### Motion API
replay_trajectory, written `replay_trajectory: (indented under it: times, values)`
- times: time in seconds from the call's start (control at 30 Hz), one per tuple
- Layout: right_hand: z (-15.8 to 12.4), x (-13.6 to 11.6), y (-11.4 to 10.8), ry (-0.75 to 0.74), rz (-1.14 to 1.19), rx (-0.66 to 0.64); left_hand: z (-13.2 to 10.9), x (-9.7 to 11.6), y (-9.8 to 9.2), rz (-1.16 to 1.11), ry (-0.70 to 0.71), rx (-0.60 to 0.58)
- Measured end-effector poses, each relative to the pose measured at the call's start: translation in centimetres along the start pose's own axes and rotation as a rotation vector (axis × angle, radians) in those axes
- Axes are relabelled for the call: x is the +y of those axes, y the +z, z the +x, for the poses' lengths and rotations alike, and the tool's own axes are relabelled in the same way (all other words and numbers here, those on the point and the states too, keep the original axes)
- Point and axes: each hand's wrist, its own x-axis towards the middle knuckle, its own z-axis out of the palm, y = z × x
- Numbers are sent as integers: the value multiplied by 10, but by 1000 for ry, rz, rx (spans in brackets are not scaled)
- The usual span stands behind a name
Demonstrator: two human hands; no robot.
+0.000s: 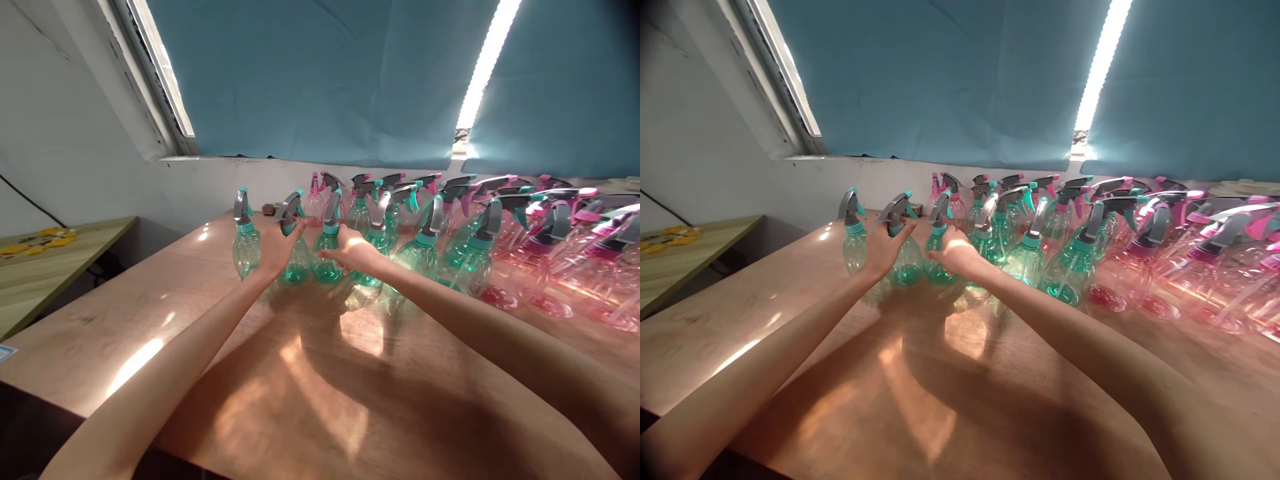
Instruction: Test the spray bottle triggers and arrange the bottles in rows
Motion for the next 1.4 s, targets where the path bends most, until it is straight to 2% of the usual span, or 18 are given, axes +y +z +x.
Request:
replay_trajectory:
  times: [0.27, 0.47, 0.6, 0.8, 0.97, 1.03, 1.2, 1.4]
  values:
    - [-8, 2, -5, 2, -34, -62, 1, 2, -7, 26, -103, -89]
    - [-4, 8, 0, -19, -16, -60, -10, 5, -18, 40, -158, -78]
    - [-9, 9, 1, -44, -7, -51, -31, 15, -33, 5, -141, -60]
    - [-34, 13, -2, -155, -69, -20, -82, 40, -57, -31, -175, -96]
    - [-82, 30, -7, -292, -110, 1, -109, 74, -52, -158, -219, -265]
    - [-111, 38, -12, -299, -168, 40, -112, 92, -44, -230, -207, -343]
    - [-178, 63, -31, -321, -205, 27, -117, 147, -18, -449, -121, -498]
    - [-211, 108, -58, -334, -189, 119, -126, 214, 20, -491, -71, -608]
